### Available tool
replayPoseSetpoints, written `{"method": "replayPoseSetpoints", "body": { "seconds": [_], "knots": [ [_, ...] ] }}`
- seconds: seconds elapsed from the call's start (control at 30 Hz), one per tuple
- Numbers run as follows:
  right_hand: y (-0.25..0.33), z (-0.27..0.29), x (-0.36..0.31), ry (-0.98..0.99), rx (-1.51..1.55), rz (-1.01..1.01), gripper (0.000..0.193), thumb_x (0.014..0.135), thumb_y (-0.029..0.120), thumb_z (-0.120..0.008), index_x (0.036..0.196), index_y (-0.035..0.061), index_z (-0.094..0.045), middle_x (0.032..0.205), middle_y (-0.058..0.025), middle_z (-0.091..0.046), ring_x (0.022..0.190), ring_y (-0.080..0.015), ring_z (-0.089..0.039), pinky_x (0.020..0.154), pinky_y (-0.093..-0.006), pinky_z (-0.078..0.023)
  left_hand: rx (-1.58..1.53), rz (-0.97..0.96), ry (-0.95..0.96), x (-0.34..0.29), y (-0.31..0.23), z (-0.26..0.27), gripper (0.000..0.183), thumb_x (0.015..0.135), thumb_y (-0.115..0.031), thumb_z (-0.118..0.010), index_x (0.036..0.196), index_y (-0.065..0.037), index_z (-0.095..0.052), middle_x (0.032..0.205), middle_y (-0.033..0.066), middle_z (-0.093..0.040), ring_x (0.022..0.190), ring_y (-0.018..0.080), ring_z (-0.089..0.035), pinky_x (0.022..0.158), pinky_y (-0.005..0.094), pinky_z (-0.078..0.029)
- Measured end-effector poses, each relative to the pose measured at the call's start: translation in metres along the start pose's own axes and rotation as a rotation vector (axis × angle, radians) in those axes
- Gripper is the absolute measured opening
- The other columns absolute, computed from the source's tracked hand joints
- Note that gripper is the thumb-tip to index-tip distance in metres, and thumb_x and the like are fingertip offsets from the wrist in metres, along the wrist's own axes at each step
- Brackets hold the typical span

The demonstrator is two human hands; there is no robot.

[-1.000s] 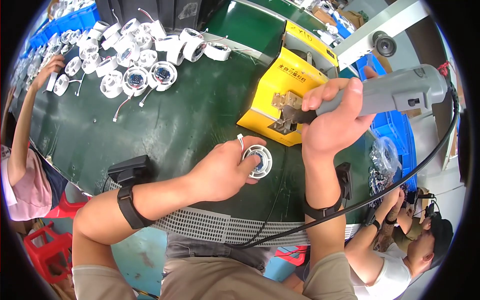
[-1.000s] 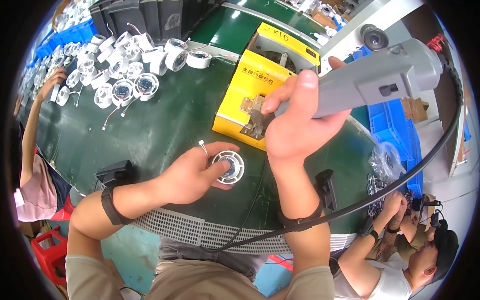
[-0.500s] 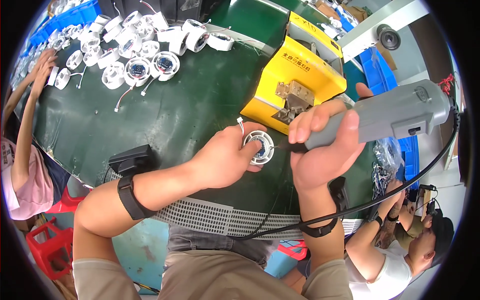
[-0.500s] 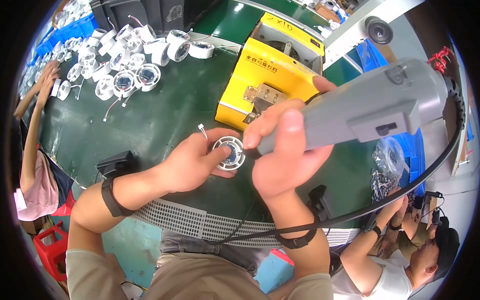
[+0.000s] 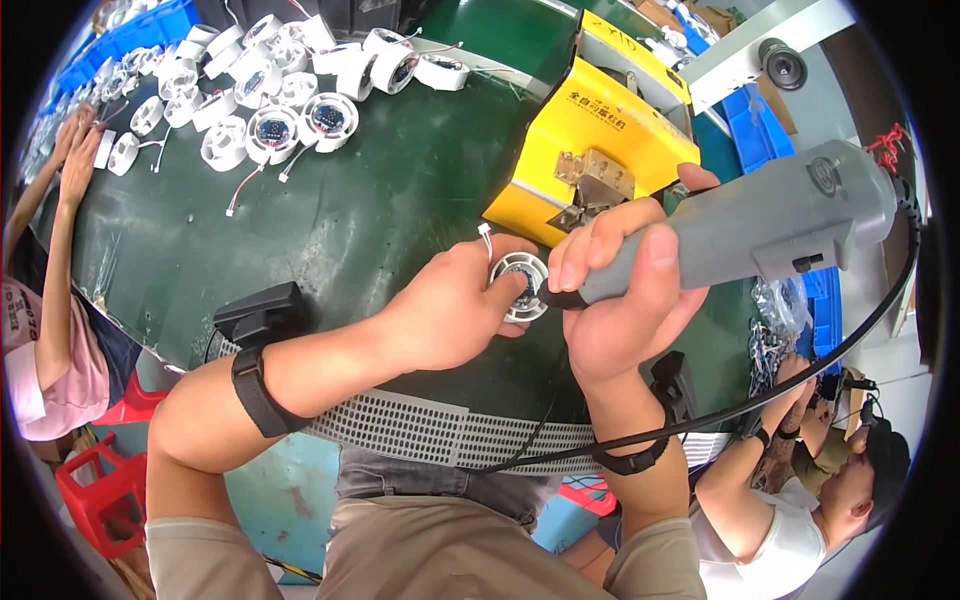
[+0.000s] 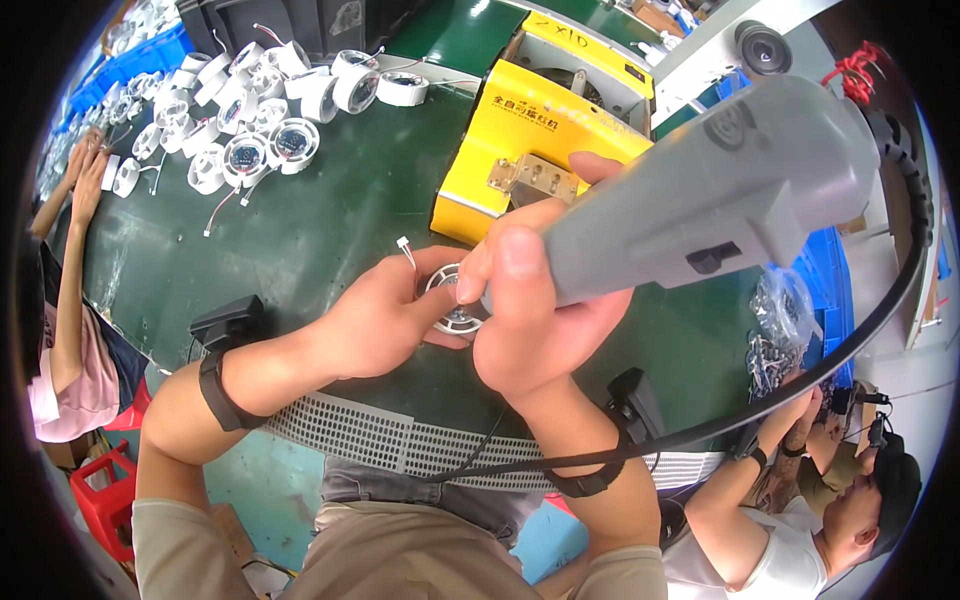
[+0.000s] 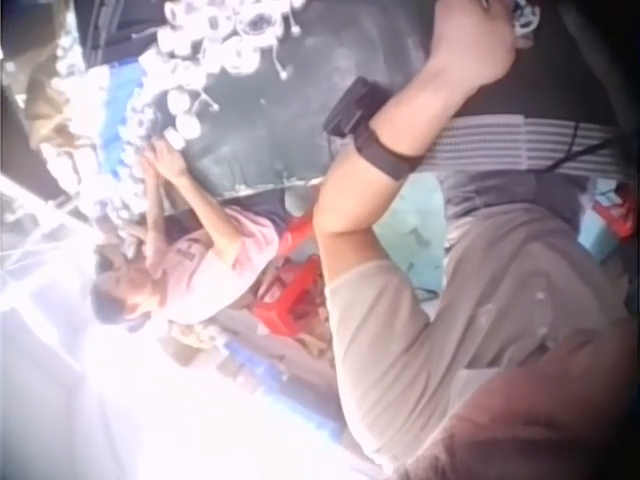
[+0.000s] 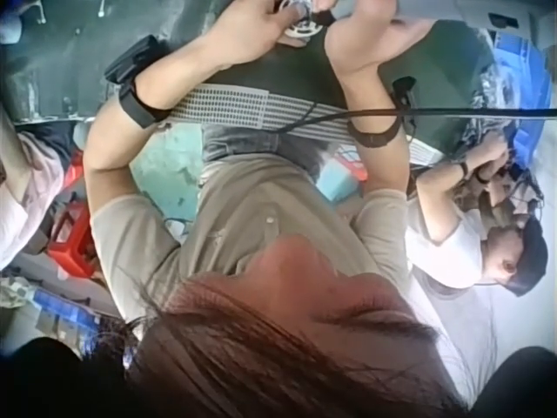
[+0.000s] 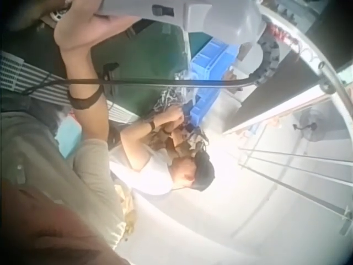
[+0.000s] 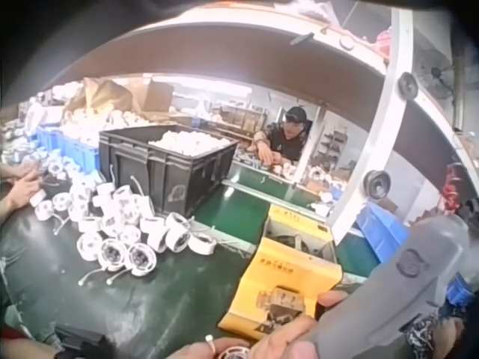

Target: Assemble small electronic components by placing parts together and securing them with an electric screwdriver.

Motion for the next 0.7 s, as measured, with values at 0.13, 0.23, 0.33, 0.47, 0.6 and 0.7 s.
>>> {"method": "replayPoseSetpoints", "body": {
  "seconds": [0.13, 0.23, 0.33, 0.47, 0.6, 0.7],
  "knots": [
    [-0.002, -0.002, 0.0, 0.03, 0.016, -0.001, 0.049, 0.093, 0.026, -0.045, 0.132, 0.0043, -0.024, 0.068, -0.0073, -0.047, 0.047, -0.015, -0.049, 0.045, -0.0302, -0.046, 0.013, -0.022, -0.018, 0.0, 0.0, 0.001, 0.027, 0.096, -0.009, -0.046, 0.116, 0.007, -0.054, 0.099, 0.0176, -0.064, 0.085, 0.0216, -0.068, 0.075, 0.0311, -0.059],
    [-0.004, -0.003, -0.002, 0.052, 0.092, -0.002, 0.048, 0.093, 0.026, -0.046, 0.13, 0.004, -0.024, 0.068, -0.0077, -0.047, 0.048, -0.0155, -0.049, 0.046, -0.0304, -0.047, 0.029, -0.022, 0.011, 0.0, 0.0, 0.002, 0.027, 0.096, -0.009, -0.046, 0.116, 0.007, -0.054, 0.1, 0.0179, -0.064, 0.086, 0.022, -0.068, 0.075, 0.0307, -0.059],
    [-0.005, -0.004, -0.005, 0.077, 0.147, -0.001, 0.049, 0.092, 0.026, -0.048, 0.129, 0.0039, -0.025, 0.069, -0.0081, -0.047, 0.049, -0.0163, -0.05, 0.047, -0.0307, -0.048, 0.0, -0.009, 0.012, 0.001, 0.001, 0.003, 0.027, 0.096, -0.009, -0.046, 0.116, 0.007, -0.054, 0.101, 0.0176, -0.064, 0.086, 0.022, -0.068, 0.074, 0.0304, -0.059],
    [-0.007, -0.003, -0.008, 0.125, 0.216, 0.032, 0.051, 0.092, 0.029, -0.052, 0.128, 0.0041, -0.025, 0.07, -0.009, -0.048, 0.052, -0.0172, -0.051, 0.05, -0.0308, -0.049, -0.019, -0.016, -0.03, 0.001, 0.004, 0.0, 0.026, 0.095, -0.008, -0.047, 0.115, 0.005, -0.056, 0.1, 0.017, -0.064, 0.085, 0.021, -0.068, 0.072, 0.0301, -0.059],
    [-0.005, 0.006, -0.012, 0.032, 0.193, 0.072, 0.052, 0.091, 0.026, -0.055, 0.126, 0.0016, -0.026, 0.069, -0.0088, -0.048, 0.053, -0.0162, -0.051, 0.05, -0.0298, -0.048, 0.511, -0.14, -0.096, -0.003, -0.016, 0.017, 0.028, 0.085, -0.011, -0.054, 0.11, 0.0, -0.061, 0.088, 0.0197, -0.067, 0.081, 0.0295, -0.068, 0.071, 0.038, -0.054],
    [-0.004, 0.011, -0.01, -0.055, 0.114, 0.08, 0.049, 0.089, 0.021, -0.056, 0.125, -0.0008, -0.03, 0.069, -0.008, -0.05, 0.054, -0.0148, -0.051, 0.051, -0.028, -0.047, 1.104, -0.526, -0.531, -0.013, -0.041, 0.05, 0.033, 0.081, -0.008, -0.057, 0.113, -0.004, -0.061, 0.1, 0.0206, -0.065, 0.089, 0.0361, -0.065, 0.079, 0.0399, -0.051]
  ]
}}
Point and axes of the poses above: each hand's wrist, its own x-axis towards the middle knuckle, its own z-axis out of the back of the hand, y = z × x, the point moved 2 cm from there along x, towards the middle knuckle
